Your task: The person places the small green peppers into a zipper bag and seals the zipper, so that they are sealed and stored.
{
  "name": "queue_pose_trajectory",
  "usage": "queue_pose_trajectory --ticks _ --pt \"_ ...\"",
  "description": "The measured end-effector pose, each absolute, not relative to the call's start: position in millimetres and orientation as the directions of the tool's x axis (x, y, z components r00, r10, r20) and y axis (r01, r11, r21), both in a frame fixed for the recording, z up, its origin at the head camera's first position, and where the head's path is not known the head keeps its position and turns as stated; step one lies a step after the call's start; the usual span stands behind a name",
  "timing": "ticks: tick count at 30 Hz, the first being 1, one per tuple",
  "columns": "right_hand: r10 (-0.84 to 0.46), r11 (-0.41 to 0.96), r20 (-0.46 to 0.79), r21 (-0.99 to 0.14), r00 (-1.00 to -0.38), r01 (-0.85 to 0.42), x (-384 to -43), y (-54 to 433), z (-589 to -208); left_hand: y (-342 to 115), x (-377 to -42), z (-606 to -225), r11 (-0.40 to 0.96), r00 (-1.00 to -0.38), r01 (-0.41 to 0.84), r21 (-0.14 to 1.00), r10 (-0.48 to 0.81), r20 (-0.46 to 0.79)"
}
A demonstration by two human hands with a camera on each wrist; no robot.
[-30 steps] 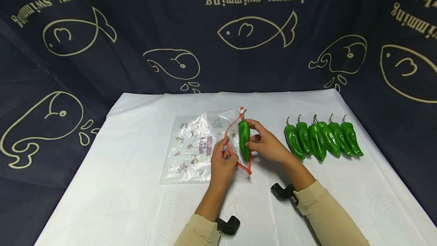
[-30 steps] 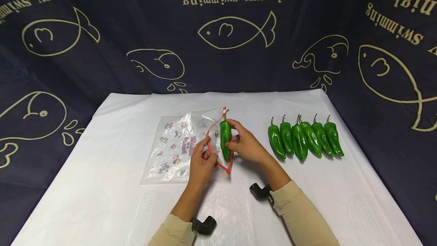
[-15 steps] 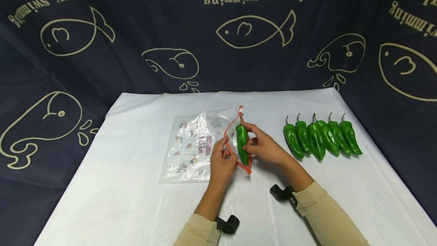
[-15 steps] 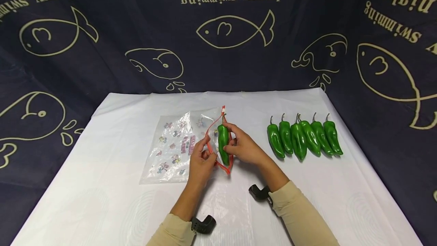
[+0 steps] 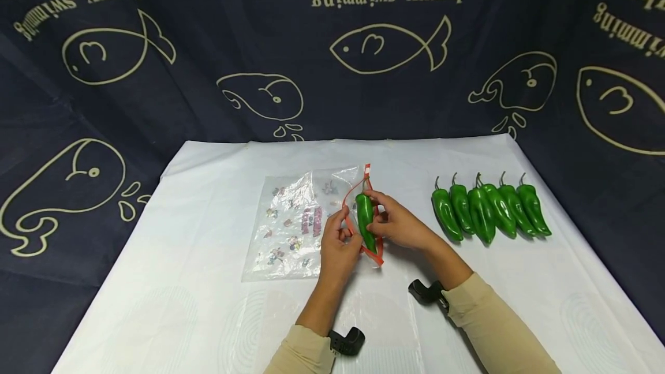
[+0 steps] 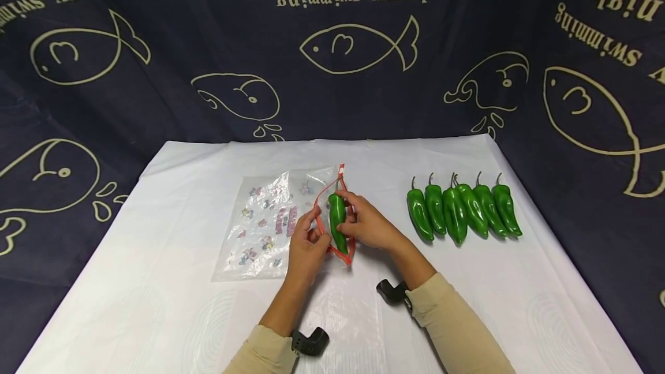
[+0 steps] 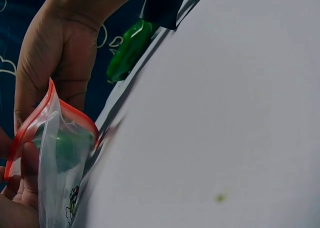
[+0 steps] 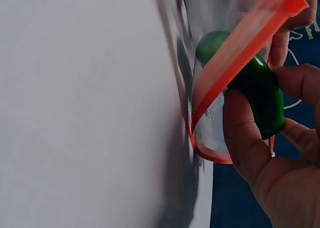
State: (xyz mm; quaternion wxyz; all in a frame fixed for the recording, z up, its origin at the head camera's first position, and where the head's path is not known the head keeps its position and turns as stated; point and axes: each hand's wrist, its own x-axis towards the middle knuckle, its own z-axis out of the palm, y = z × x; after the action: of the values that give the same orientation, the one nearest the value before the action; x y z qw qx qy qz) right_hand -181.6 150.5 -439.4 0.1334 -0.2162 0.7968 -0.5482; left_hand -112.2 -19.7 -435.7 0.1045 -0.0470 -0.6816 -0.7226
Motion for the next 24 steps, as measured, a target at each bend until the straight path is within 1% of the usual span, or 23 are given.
queue_pose_trajectory --ticks 4,8,11,15,18,24 --pt "-0.494 0.344 0.011 -0.916 -0.869 -0.207 -180 146 -435 -20 -112 -437 -0.023 -0.969 0.234 0.972 -0.083 0.232" --pt "-0.488 0.359 -0.005 -0.912 -0.873 -0.196 -172 141 -418 -20 -112 -437 -0.016 -0.968 0.238 0.971 -0.086 0.236" --pt "-0.484 0.365 0.007 -0.907 -0.875 -0.209 -174 142 -422 -20 -113 -437 -0.022 -0.968 0.238 0.971 -0.083 0.236" --pt "-0.479 0.391 -0.017 -0.899 -0.878 -0.196 -183 146 -440 -20 -113 -437 -0.023 -0.969 0.237 0.971 -0.073 0.235" --pt "-0.474 0.420 -0.049 -0.890 -0.879 -0.177 -183 147 -439 -20 -113 -438 -0.024 -0.970 0.234 0.972 -0.069 0.232" --pt "-0.483 0.418 -0.035 -0.887 -0.875 -0.195 -183 148 -440 -20 -113 -438 -0.042 -0.970 0.237 0.970 -0.065 0.235"
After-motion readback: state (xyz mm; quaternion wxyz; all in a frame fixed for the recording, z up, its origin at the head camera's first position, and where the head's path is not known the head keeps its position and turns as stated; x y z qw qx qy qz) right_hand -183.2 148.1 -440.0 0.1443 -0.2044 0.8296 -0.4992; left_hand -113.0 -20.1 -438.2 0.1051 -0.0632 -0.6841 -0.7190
